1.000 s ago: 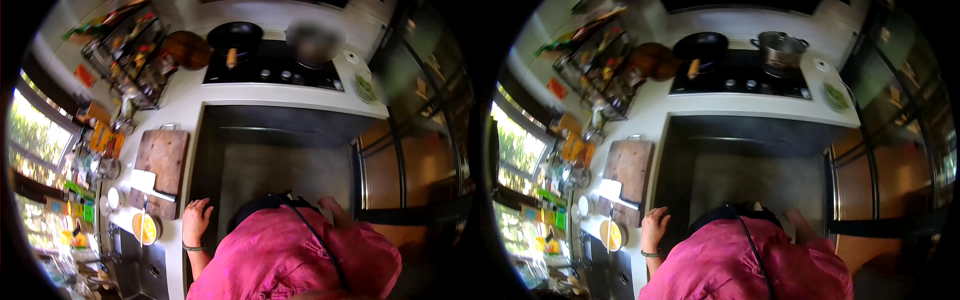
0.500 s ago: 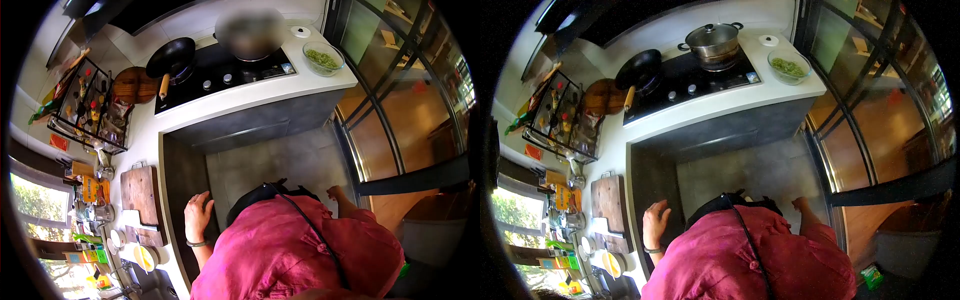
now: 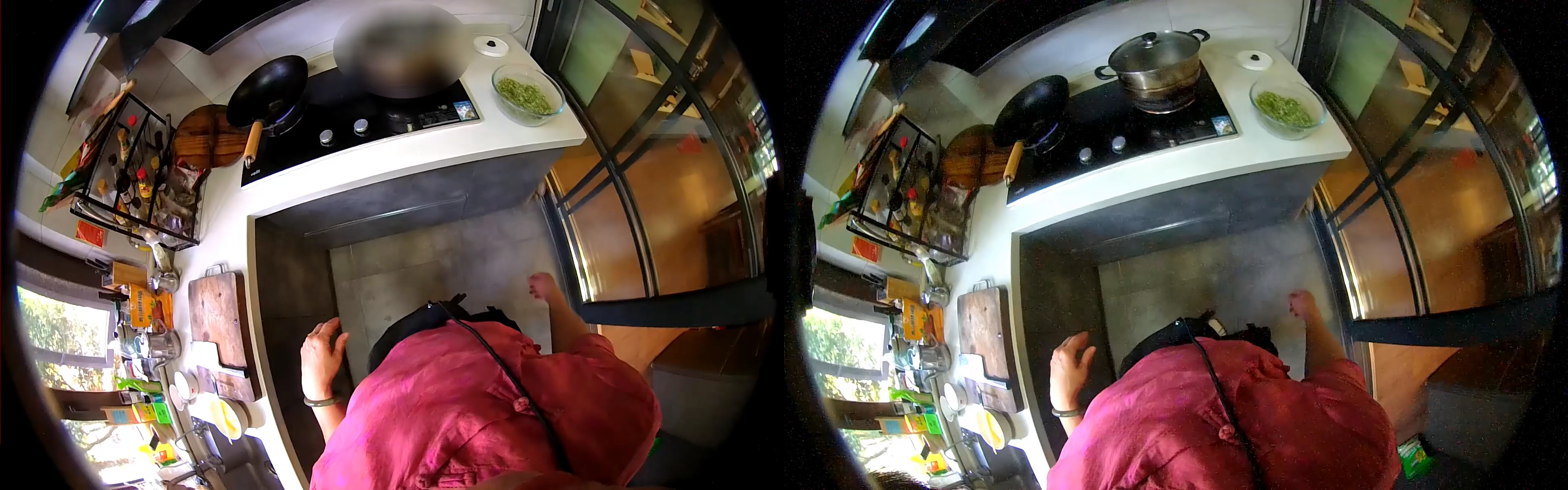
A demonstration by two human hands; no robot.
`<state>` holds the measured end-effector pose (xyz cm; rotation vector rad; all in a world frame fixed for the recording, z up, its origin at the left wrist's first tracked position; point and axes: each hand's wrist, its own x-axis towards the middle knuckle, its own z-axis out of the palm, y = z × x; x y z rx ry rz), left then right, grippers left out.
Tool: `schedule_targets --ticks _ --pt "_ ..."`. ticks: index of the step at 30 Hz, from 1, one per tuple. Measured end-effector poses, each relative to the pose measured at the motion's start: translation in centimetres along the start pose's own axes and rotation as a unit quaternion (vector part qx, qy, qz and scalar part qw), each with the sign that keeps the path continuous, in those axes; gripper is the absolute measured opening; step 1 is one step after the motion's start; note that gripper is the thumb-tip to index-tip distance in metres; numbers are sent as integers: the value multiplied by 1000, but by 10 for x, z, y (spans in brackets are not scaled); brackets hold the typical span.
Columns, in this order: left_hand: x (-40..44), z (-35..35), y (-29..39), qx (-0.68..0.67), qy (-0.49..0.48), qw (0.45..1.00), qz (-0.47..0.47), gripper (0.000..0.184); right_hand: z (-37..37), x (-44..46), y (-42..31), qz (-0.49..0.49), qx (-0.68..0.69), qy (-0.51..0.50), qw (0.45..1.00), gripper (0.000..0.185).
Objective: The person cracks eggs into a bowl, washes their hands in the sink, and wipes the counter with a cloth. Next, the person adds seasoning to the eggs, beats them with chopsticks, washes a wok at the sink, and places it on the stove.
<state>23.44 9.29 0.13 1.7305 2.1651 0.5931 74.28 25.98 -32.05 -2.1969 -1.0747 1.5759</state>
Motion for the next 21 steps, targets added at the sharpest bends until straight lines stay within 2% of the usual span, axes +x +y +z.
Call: schedule_targets --ticks 2,4,6,10,13,17,19,21 --pt "2 1 2 12 -10 1000 -19 29 -12 36 -27 -66 72 23 995 15" --pt "5 4 5 13 -8 1000 -26 29 -31 45 -79 -104 72 43 991 18" --pt "8 8 7 14 -9 999 -32 29 -45 42 -132 -93 191 47 976 27" --pt "24 17 16 13 -15 999 -39 29 -63 38 -210 -113 279 35 953 49" --pt "42 26 24 5 -25 999 -36 30 -73 44 -253 -142 347 14 927 59" --pt "72 33 29 -24 -51 998 -25 30 -87 47 -316 -135 425 1 895 69" --pt "90 35 27 -12 -57 998 -3 29 -94 48 -346 -161 494 11 854 75" --pt "113 37 24 -2 -67 997 22 29 -102 63 -369 -161 492 25 855 79"
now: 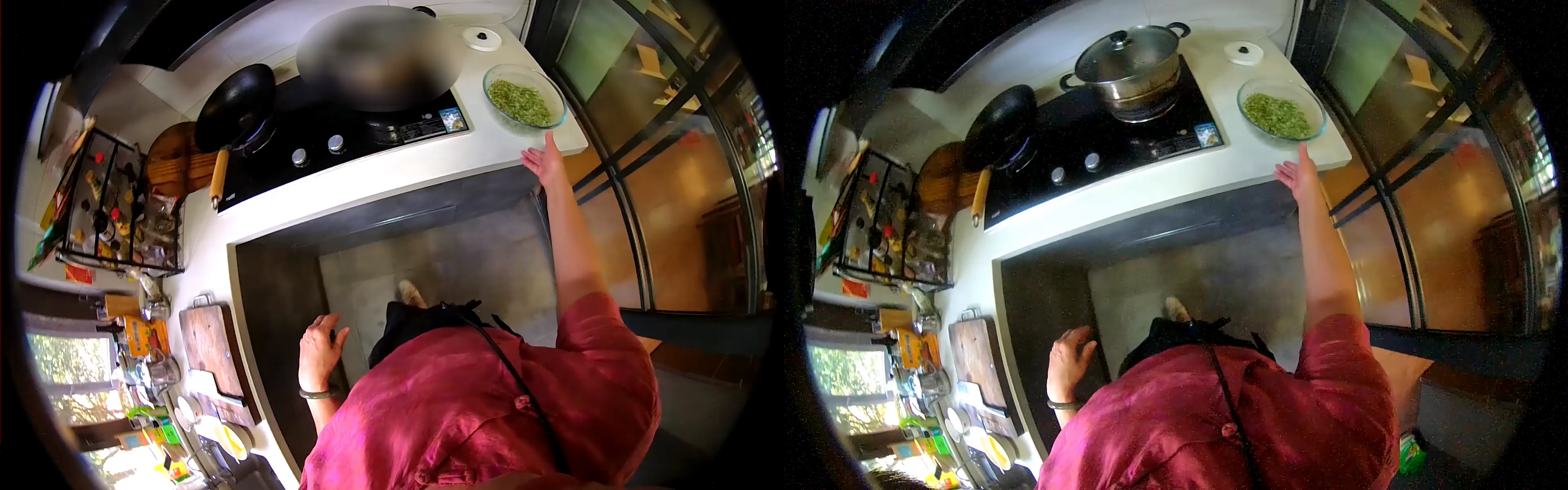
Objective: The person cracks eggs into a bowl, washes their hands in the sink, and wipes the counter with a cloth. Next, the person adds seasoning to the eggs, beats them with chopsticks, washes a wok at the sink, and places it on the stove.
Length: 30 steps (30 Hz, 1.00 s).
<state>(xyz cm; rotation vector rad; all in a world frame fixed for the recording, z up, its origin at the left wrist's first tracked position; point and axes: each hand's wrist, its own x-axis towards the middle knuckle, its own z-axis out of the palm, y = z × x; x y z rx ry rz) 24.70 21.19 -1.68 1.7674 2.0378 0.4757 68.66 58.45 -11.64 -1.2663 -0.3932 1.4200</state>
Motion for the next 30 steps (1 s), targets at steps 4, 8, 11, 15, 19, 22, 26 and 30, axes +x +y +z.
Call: schedule_targets --ticks 4,8,11,15,19,22,26,30 --pt "54 0 -13 -9 -26 1000 13 29 11 35 -18 5 19 23 1000 83" --pt "125 -2 -22 -6 -41 998 52 30 20 50 -33 22 -3 66 998 80" --pt "178 -7 -10 2 -47 995 83 32 19 57 -41 51 -56 69 995 77" --pt "227 -13 27 26 -63 987 144 32 7 77 -32 67 -19 77 995 62" --pt "251 -6 65 19 -73 981 179 32 5 86 -29 66 11 69 995 44" --pt "254 8 102 2 -66 980 187 32 -4 97 -30 91 22 26 995 35" --pt "257 36 150 -41 -60 984 166 35 -16 115 -29 95 -4 22 995 37" --pt "262 47 193 -82 -44 986 139 46 -38 80 -56 65 40 -179 981 54"
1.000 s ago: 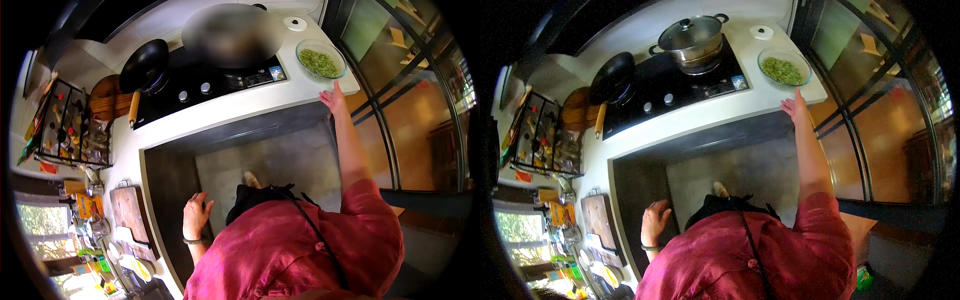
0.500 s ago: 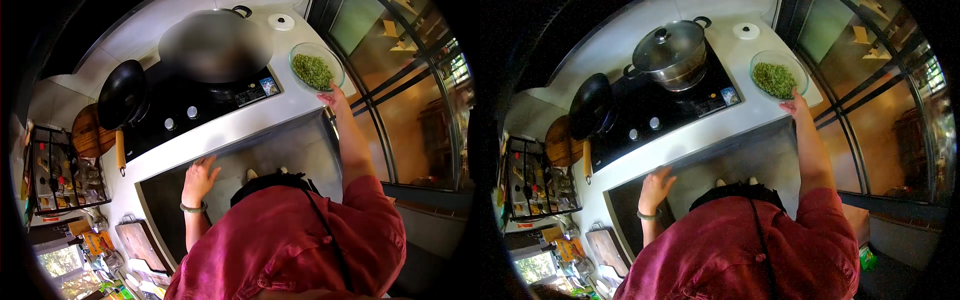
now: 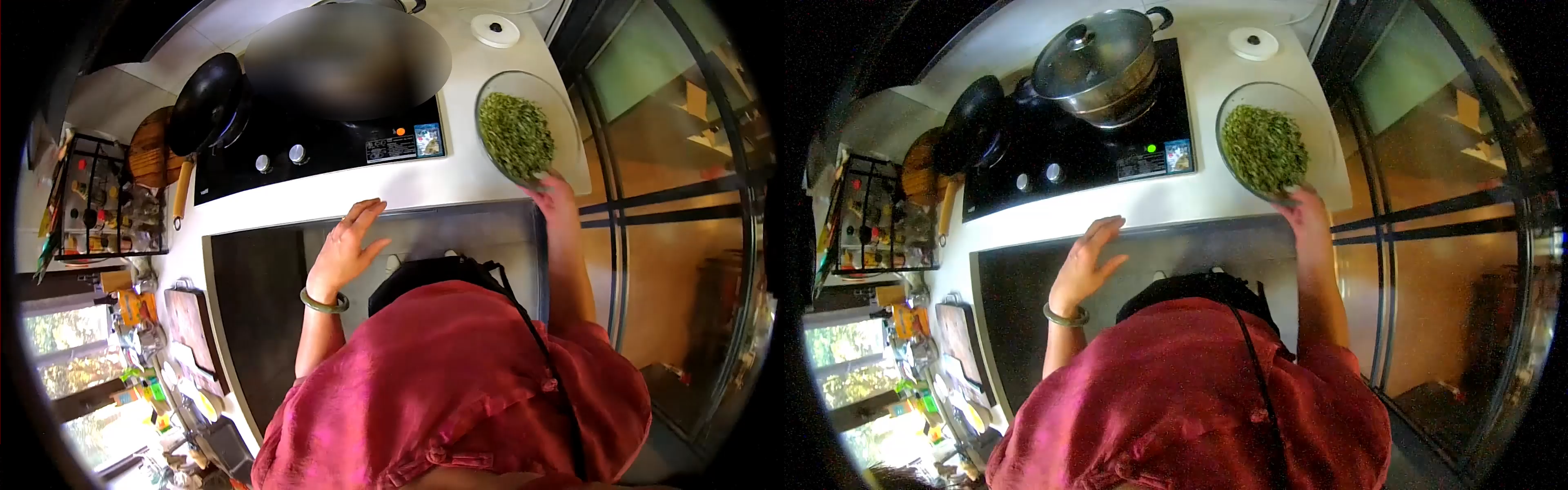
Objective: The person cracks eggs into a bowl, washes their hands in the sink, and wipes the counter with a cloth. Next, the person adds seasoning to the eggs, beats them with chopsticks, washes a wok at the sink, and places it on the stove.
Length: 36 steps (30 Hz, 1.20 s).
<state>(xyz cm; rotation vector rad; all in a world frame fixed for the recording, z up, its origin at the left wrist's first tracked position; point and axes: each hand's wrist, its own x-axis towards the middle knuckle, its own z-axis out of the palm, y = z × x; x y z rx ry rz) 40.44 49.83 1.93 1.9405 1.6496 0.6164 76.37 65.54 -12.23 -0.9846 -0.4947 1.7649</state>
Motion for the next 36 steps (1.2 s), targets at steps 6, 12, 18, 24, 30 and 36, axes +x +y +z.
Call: schedule_targets --ticks 6,12,18,24,30,36 --pt "30 46 14 -432 46 899 -57 76 65 -32 -36 23 -88 63 994 70" --pt "31 65 29 -519 93 846 -82 95 88 -70 -43 120 -193 -80 970 70" --pt "-8 57 43 -475 194 848 -135 85 110 -79 -5 214 -199 -131 947 73" --pt "-66 62 22 -515 262 771 -268 84 140 -85 32 237 -342 -170 893 73" --pt "-131 57 0 -585 352 685 -254 84 185 -103 79 272 -409 -277 826 72" --pt "-177 51 -3 -576 382 661 -294 85 205 -121 113 288 -393 -298 821 71"
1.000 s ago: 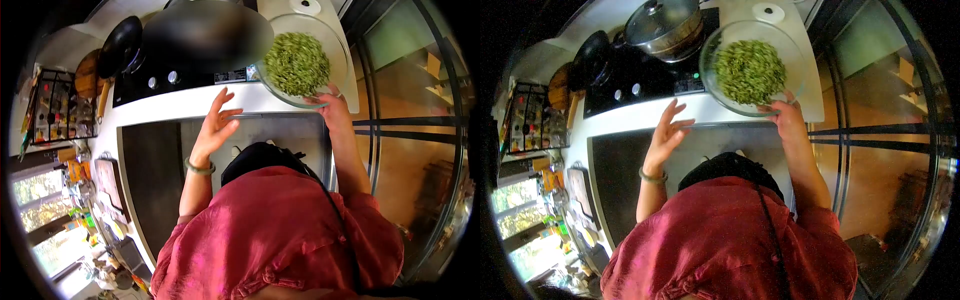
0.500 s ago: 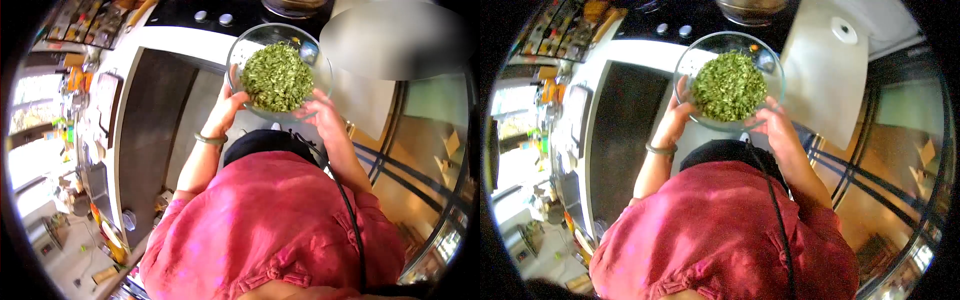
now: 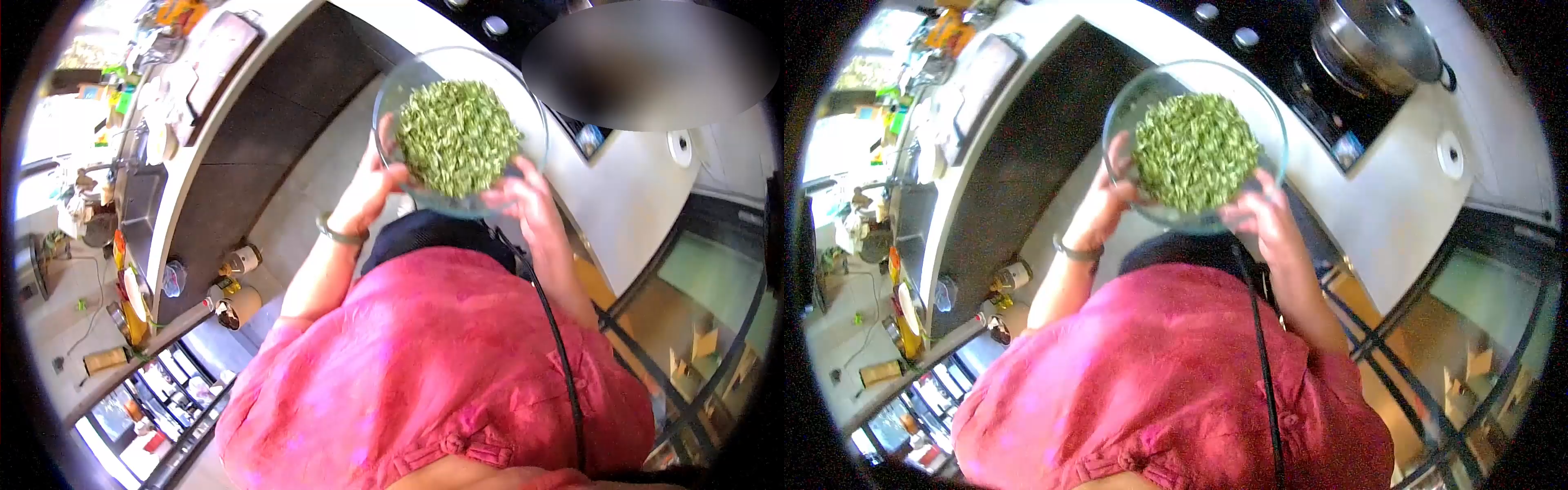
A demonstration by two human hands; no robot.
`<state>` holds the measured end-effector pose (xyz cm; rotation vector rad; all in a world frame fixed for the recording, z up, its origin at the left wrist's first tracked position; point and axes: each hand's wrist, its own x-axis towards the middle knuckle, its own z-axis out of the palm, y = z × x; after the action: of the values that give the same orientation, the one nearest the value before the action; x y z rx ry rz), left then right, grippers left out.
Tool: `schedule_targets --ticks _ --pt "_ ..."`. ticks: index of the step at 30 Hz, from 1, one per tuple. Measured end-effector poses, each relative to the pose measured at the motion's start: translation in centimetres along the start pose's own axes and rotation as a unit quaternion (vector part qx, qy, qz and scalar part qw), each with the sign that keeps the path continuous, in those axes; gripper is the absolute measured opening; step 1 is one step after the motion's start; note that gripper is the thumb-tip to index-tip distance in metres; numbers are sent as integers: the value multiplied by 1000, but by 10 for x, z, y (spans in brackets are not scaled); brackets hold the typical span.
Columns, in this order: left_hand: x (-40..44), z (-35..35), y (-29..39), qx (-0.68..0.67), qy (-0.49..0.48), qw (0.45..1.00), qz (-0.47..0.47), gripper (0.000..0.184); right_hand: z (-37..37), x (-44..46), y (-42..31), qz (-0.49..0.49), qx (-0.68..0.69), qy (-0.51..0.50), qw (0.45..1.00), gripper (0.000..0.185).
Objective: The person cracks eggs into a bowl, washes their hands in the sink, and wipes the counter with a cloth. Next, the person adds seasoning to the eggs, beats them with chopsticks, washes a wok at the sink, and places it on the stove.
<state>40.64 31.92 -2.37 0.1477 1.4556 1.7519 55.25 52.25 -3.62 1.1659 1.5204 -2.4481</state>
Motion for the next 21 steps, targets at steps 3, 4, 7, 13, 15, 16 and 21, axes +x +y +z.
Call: schedule_targets --ticks 3,4,7,13,15,16,21 --pt "-3 -8 -10 56 30 997 40 81 10 10 5 15 -24 5 1000 70" --pt "-5 -17 -11 28 45 998 -16 82 18 12 4 9 -28 -4 1000 68" --pt "-8 -35 12 -5 79 996 -51 82 40 29 6 -7 -37 -37 999 55" --pt "-12 -48 -2 -20 74 997 4 79 51 29 3 -29 -55 -71 996 55" --pt "-9 -45 -2 -19 69 997 -8 79 45 31 7 -22 -62 -49 997 54" --pt "-7 -46 -4 -22 60 998 -14 79 43 30 9 -23 -57 -38 997 54" --pt "8 -62 1 -18 -2 998 -53 80 56 22 16 -22 -37 27 999 53"
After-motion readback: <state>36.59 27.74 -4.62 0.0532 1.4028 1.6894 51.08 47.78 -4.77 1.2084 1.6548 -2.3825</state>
